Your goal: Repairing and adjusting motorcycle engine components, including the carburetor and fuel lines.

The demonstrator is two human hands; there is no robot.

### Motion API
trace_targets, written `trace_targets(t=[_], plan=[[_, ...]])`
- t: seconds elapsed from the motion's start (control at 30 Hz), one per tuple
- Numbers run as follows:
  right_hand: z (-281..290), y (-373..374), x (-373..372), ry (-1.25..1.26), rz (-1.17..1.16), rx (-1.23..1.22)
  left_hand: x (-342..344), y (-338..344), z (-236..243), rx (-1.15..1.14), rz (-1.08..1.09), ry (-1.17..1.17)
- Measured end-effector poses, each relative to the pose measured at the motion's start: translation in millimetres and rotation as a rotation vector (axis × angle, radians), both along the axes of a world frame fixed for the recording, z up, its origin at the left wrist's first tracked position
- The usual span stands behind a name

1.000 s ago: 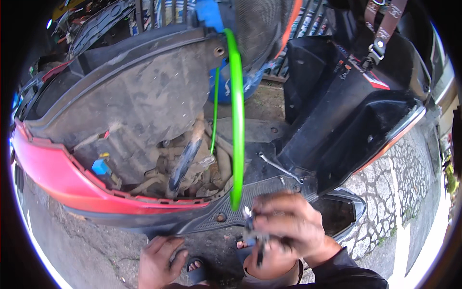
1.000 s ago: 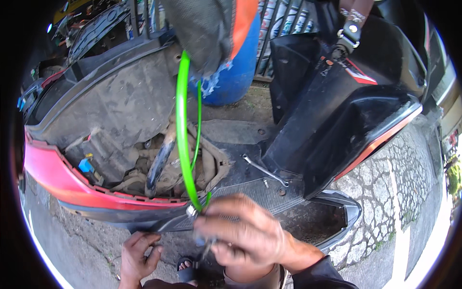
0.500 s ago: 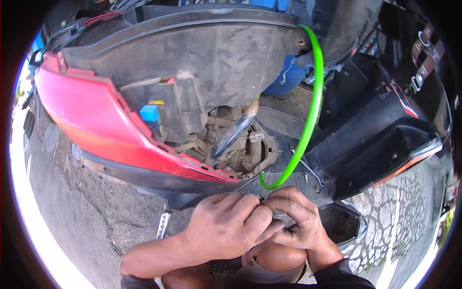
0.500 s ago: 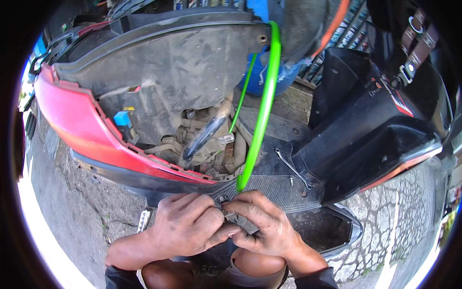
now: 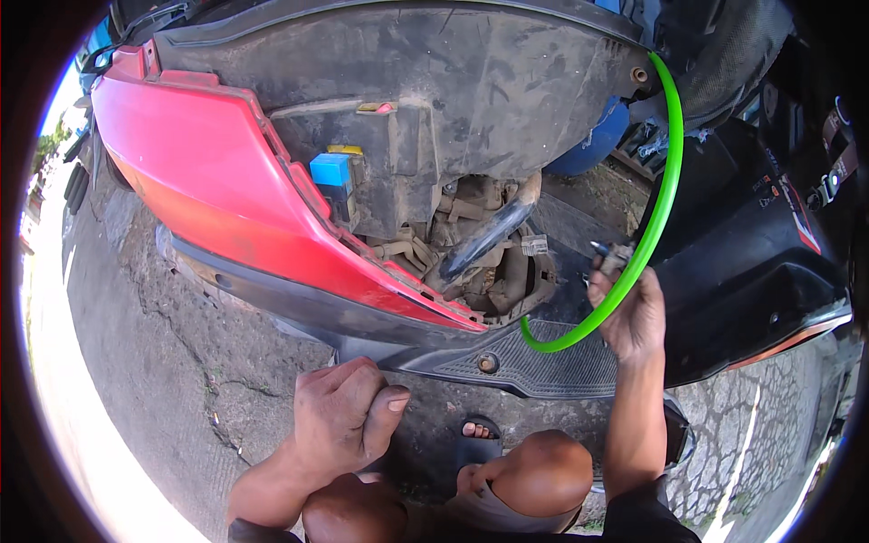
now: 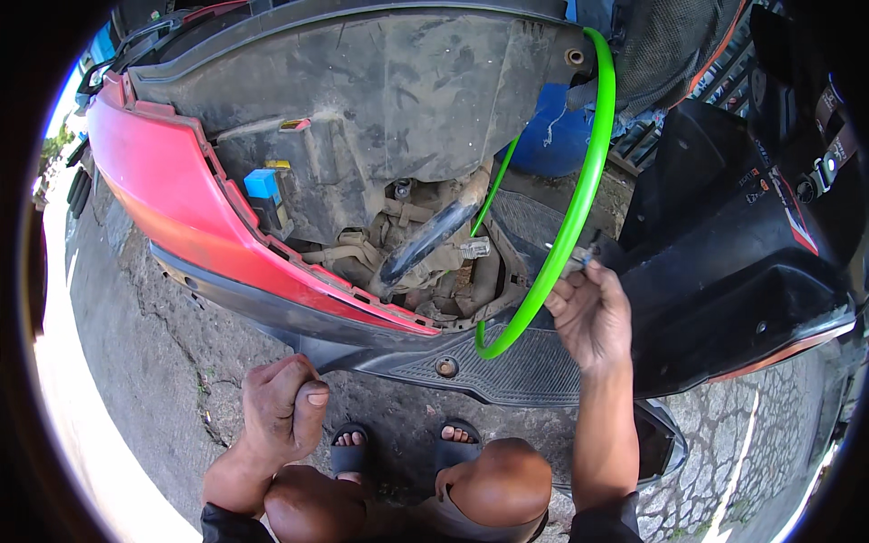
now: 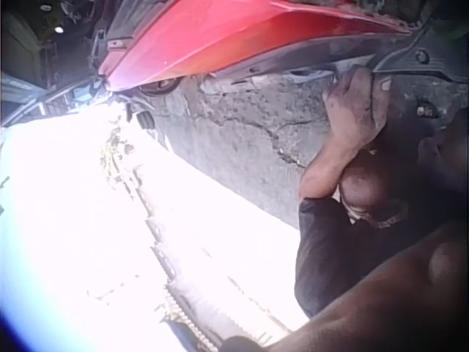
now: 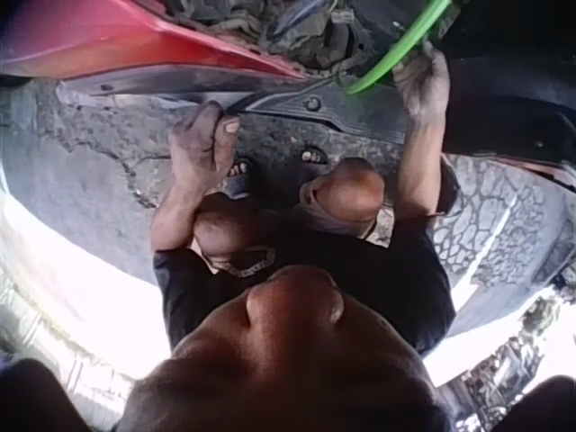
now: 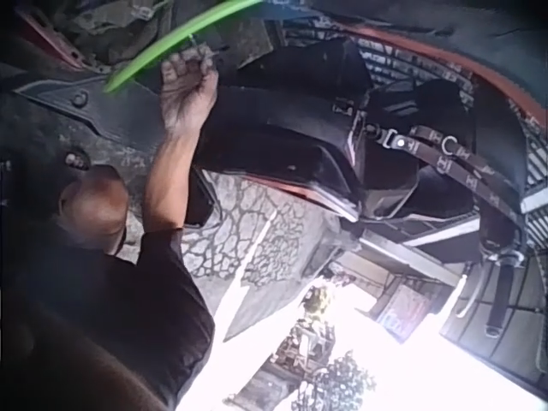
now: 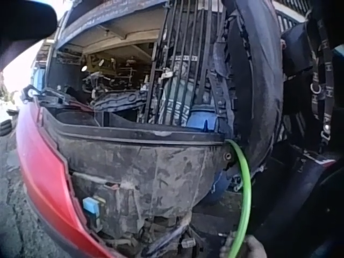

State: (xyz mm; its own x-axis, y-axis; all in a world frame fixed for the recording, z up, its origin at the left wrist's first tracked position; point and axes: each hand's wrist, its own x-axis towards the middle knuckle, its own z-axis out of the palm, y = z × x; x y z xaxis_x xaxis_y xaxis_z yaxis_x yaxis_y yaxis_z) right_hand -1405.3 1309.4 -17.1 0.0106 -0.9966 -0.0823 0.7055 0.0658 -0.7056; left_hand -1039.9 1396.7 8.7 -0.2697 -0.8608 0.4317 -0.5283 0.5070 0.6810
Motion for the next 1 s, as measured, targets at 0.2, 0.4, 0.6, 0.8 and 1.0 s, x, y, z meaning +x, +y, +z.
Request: trace_targets(t=[0.2,0.4,0.6,0.8,1.0], plan=[[-11.5,-11.9,27.5,-0.032,-0.011,-0.126,-5.6,-2.3,5.0,0.040,0.028,0.054],[27.4,-15.5,61.6,0.123,0.135,-0.080,-48.3,-31.1,39.5,-0.022,0.097,0.128],[59.2,-26.9,76.8,0.366,0.300,-0.010,-93.9,-75.4,54.9,0.165,0.123,0.154],[66.6,-32.8,84.0,0.476,0.385,0.028,-95.2,-81.8,48.0,0.252,0.205,0.234],[64.2,-37.4,84.9,0.439,0.469,0.030,-101.1,-80.5,38.7,0.056,0.326,0.144]])
